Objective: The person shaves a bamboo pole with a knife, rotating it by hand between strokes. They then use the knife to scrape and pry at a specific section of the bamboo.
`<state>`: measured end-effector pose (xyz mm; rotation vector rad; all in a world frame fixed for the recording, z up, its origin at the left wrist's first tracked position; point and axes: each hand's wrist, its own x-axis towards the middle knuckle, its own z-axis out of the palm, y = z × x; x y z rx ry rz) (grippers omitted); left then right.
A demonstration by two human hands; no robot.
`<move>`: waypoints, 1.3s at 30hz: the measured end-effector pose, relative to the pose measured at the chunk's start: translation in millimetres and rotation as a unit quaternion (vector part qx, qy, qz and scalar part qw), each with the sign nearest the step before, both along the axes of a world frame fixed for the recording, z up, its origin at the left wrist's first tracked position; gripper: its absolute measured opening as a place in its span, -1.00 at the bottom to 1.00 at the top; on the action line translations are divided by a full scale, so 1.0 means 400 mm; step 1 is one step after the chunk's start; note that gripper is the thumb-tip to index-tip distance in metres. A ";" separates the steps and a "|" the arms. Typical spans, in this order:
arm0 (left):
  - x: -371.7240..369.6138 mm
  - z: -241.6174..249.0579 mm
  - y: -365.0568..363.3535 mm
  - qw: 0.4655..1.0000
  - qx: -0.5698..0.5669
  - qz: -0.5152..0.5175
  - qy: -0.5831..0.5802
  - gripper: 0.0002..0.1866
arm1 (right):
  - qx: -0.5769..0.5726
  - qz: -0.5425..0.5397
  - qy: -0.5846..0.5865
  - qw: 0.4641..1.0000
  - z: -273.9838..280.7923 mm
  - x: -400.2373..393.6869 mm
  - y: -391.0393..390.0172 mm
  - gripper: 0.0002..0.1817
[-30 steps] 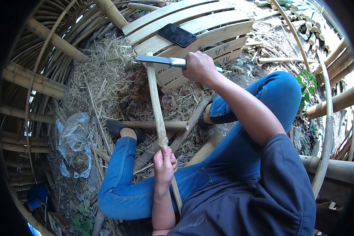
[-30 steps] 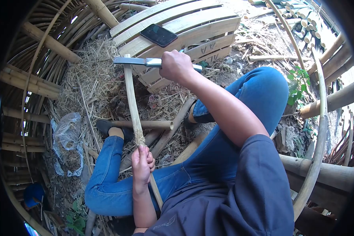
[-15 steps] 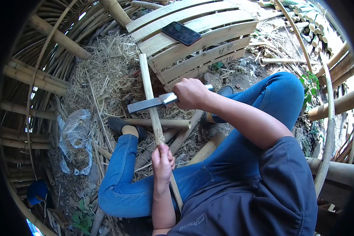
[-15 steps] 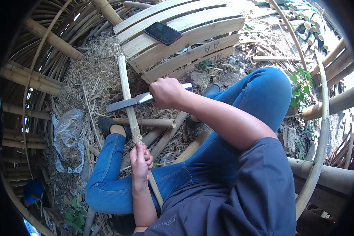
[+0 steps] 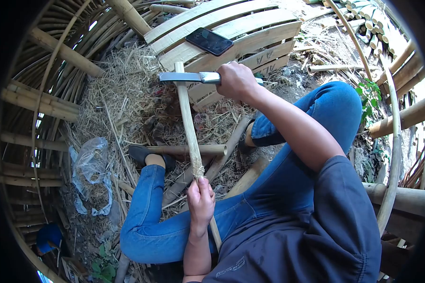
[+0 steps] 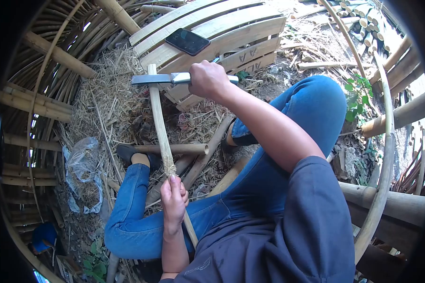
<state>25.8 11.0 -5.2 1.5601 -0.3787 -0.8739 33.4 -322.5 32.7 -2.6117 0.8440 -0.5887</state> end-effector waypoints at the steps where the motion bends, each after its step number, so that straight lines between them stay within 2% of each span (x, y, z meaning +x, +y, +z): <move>1: 0.001 0.011 -0.002 1.000 -0.004 0.000 0.022 -0.63 | 0.004 0.002 -0.008 1.000 0.001 -0.002 0.005 -0.80; 5: 0.025 0.001 -0.001 0.999 -0.005 0.019 0.028 -0.61 | 0.023 0.067 0.008 0.997 0.024 -0.025 0.068 -0.82; 10: 0.063 -0.034 0.016 0.995 0.039 0.066 -0.065 -0.59 | -0.013 0.164 0.082 0.983 0.036 -0.032 0.173 -0.87; 13: 0.076 -0.044 0.023 0.986 0.073 0.079 -0.131 -0.57 | -0.034 0.203 0.083 0.975 0.013 -0.030 0.210 -0.84; 16: 0.059 -0.041 0.007 0.948 0.119 0.090 -0.281 -0.60 | -0.028 0.204 0.071 0.976 -0.037 -0.020 0.216 -0.85; 22: 0.051 -0.051 -0.007 0.889 0.174 0.084 -0.414 -0.63 | -0.042 0.195 0.076 0.977 -0.081 -0.005 0.205 -0.86; 26: 0.044 -0.039 -0.004 0.905 0.175 0.070 -0.382 -0.62 | -0.043 0.169 0.036 0.984 -0.094 0.009 0.190 -0.86; 28: 0.036 -0.032 0.002 0.923 0.185 0.047 -0.336 -0.62 | -0.014 0.125 0.067 0.990 -0.080 0.019 0.146 -0.86; 34: 0.012 -0.055 -0.003 0.919 0.145 0.007 -0.366 -0.61 | 0.004 0.051 0.086 0.995 -0.051 0.007 0.057 -0.84; 39: 0.031 -0.056 -0.002 0.965 0.108 0.027 -0.239 -0.57 | 0.041 0.047 0.045 0.997 -0.015 0.006 0.085 -0.82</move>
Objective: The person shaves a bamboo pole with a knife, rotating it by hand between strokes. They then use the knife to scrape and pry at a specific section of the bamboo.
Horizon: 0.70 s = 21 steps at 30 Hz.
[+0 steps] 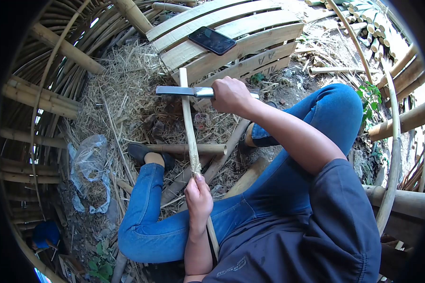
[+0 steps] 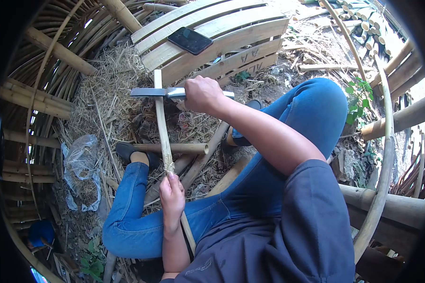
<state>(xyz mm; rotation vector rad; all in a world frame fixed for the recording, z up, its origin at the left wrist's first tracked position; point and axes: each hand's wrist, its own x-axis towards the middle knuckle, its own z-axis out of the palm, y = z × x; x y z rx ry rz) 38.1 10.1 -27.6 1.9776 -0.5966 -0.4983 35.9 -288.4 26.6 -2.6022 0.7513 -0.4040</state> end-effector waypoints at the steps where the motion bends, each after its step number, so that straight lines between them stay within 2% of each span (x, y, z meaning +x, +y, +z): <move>1: 0.005 -0.008 0.001 0.999 -0.022 0.005 0.031 -0.56 | 0.005 0.010 -0.007 1.000 -0.002 -0.001 0.007 -0.82; 4: 0.014 0.026 0.006 0.969 -0.111 0.012 0.222 -0.60 | 0.005 0.060 -0.043 0.997 -0.017 -0.001 0.037 -0.81; 8: 0.029 0.074 0.007 0.945 -0.133 0.040 0.295 -0.59 | -0.028 0.145 0.020 0.989 -0.013 -0.017 0.100 -0.83; 14: 0.032 0.076 0.016 0.933 -0.163 0.026 0.320 -0.59 | -0.023 0.190 0.024 0.981 -0.030 -0.022 0.148 -0.85; 21: 0.016 0.080 0.020 0.948 -0.148 0.024 0.279 -0.58 | -0.021 0.129 0.002 0.991 -0.036 0.001 0.106 -0.86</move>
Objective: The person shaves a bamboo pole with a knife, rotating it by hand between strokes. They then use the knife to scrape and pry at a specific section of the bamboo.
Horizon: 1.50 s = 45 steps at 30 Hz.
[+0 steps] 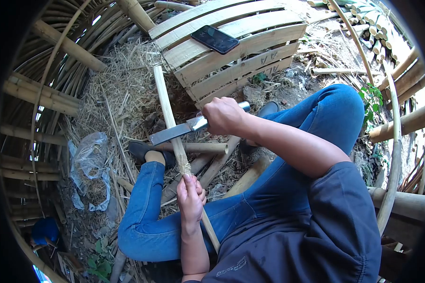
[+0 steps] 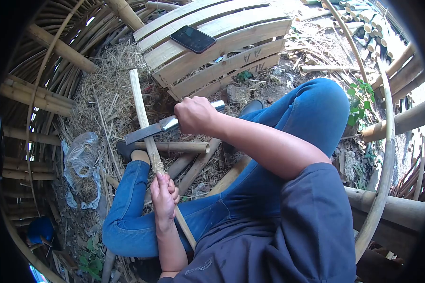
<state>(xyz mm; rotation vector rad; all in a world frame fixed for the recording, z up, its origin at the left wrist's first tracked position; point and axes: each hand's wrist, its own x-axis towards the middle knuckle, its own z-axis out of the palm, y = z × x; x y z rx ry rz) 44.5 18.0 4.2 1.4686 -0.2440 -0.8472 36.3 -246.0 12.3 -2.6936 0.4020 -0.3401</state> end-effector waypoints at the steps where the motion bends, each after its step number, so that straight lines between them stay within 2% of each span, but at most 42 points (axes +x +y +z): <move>1: -0.005 0.003 0.001 1.000 0.004 -0.002 -0.008 -0.58 | 0.007 -0.025 -0.010 1.000 0.000 0.004 -0.017 -0.87; 3: -0.012 0.002 -0.003 1.000 0.012 -0.010 -0.023 -0.58 | 0.004 -0.082 -0.030 0.996 0.011 0.005 -0.055 -0.88; 6: -0.020 0.000 -0.010 0.999 0.017 -0.026 -0.038 -0.57 | 0.016 -0.086 -0.001 0.996 0.036 0.004 -0.098 -0.81; 9: -0.026 0.000 -0.011 0.999 0.014 -0.039 -0.034 -0.57 | -0.004 -0.146 -0.054 0.988 0.036 0.007 -0.117 -0.80; 15: -0.027 -0.004 -0.009 0.997 -0.003 -0.070 -0.015 -0.57 | -0.004 -0.183 -0.041 0.982 0.067 0.002 -0.159 -0.79; 19: -0.018 -0.008 -0.015 0.998 0.003 -0.055 0.001 -0.56 | -0.009 -0.173 -0.055 0.983 0.065 -0.003 -0.158 -0.80; 22: -0.005 0.000 -0.016 0.999 -0.002 -0.036 0.016 -0.57 | -0.002 -0.124 -0.050 0.991 0.079 -0.011 -0.121 -0.80; 23: 0.001 0.003 -0.012 0.999 -0.003 -0.028 0.022 -0.57 | -0.006 -0.099 -0.014 0.995 0.092 -0.020 -0.108 -0.80; 27: 0.028 0.011 0.005 0.996 -0.040 -0.029 0.069 -0.60 | -0.024 0.011 -0.013 1.000 0.076 -0.030 -0.057 -0.88; 31: 0.034 0.012 0.013 0.991 -0.068 -0.055 0.101 -0.60 | -0.019 0.093 0.010 0.995 0.066 -0.041 -0.012 -0.85; 36: 0.040 0.013 0.017 0.981 -0.094 -0.087 0.143 -0.60 | -0.015 0.055 0.022 0.998 0.066 -0.029 0.006 -0.84; 45: 0.033 0.016 0.021 0.981 -0.103 -0.102 0.132 -0.59 | -0.042 0.029 -0.034 0.998 0.046 -0.025 0.003 -0.85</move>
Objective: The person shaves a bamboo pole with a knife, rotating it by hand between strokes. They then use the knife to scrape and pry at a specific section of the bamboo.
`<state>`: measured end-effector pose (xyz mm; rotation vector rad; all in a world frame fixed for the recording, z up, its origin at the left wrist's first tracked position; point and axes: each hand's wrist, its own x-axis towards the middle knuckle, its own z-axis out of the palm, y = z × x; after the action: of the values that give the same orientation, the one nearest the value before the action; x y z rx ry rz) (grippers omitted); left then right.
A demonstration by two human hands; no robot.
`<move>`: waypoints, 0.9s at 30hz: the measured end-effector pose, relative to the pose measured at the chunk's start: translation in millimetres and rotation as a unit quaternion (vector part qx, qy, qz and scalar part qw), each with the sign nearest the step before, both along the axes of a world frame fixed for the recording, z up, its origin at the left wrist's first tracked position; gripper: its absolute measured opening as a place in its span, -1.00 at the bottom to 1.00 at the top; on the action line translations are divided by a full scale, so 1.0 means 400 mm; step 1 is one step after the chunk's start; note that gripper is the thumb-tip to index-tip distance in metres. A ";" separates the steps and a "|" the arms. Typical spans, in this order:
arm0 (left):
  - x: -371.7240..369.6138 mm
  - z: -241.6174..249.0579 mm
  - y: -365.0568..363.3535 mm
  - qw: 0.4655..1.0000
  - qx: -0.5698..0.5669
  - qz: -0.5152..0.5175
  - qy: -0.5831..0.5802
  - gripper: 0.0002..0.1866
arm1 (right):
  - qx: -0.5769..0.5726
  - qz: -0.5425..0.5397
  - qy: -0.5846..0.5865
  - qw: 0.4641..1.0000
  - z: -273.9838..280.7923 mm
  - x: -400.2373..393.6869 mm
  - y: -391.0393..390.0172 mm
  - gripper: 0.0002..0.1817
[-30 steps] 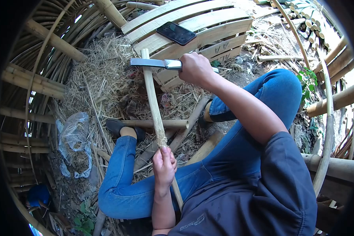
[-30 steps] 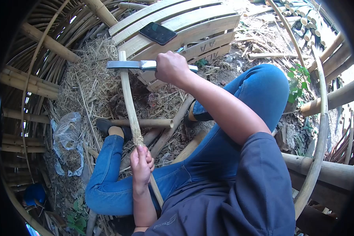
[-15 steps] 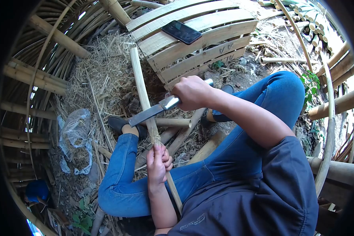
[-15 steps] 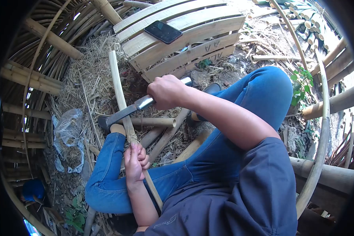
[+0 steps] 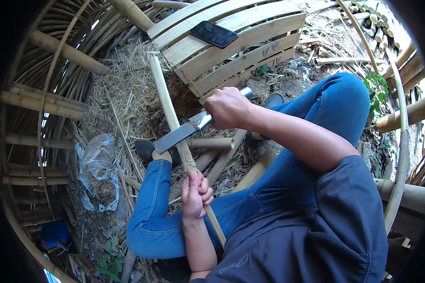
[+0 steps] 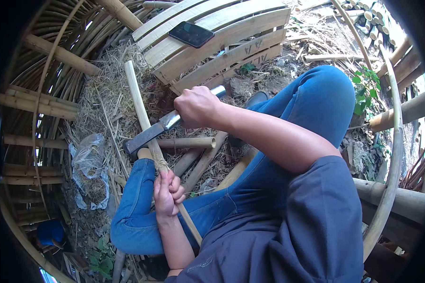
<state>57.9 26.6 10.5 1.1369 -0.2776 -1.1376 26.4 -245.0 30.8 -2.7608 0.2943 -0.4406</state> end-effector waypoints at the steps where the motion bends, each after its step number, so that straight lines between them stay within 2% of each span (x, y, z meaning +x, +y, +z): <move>1: -0.002 0.001 0.000 1.000 0.002 -0.001 -0.003 -0.59 | -0.002 -0.001 0.005 1.000 0.002 -0.003 -0.003 -0.85; 4: -0.007 0.008 -0.004 1.000 0.003 -0.010 -0.008 -0.60 | 0.061 -0.075 -0.011 0.995 0.005 0.012 -0.031 -0.85; 5: -0.014 0.009 -0.008 1.000 0.002 -0.017 -0.004 -0.60 | 0.052 -0.084 -0.040 0.994 0.016 0.008 -0.059 -0.85; 8: -0.022 0.014 -0.010 1.000 -0.005 -0.030 0.000 -0.60 | 0.030 -0.092 0.018 0.995 0.049 0.007 -0.084 -0.82; 11: -0.021 0.004 -0.008 0.999 -0.008 -0.045 0.003 -0.60 | 0.071 -0.128 -0.009 0.989 0.034 0.021 -0.089 -0.80; 12: -0.019 0.001 -0.009 0.999 -0.011 -0.051 0.003 -0.60 | 0.047 -0.140 -0.047 0.988 0.035 0.027 -0.101 -0.79; 13: -0.020 0.002 -0.011 0.998 -0.012 -0.054 0.009 -0.60 | 0.043 -0.150 -0.037 0.987 0.041 0.025 -0.118 -0.78; 15: -0.027 0.003 -0.015 0.998 -0.014 -0.058 0.025 -0.60 | 0.128 -0.192 -0.043 0.972 0.057 0.023 -0.131 -0.76; 18: -0.027 -0.004 -0.021 0.998 -0.012 -0.043 0.049 -0.61 | 0.237 -0.192 -0.020 0.952 0.093 0.007 -0.138 -0.69; 21: -0.016 -0.020 -0.025 1.000 0.025 -0.006 0.015 -0.65 | 0.239 -0.161 0.010 0.957 0.110 -0.016 -0.120 -0.62; 25: -0.007 -0.009 -0.023 0.995 0.078 0.056 -0.041 -0.70 | 0.232 -0.065 0.021 0.970 0.101 -0.021 -0.089 -0.63; 27: 0.013 -0.025 -0.011 0.990 0.095 0.069 -0.078 -0.70 | 0.230 -0.050 0.040 0.971 0.104 -0.016 -0.073 -0.64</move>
<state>63.0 22.2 0.7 1.3958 -0.2112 -0.9689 19.9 -274.1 72.4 -2.3186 0.4888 -0.2458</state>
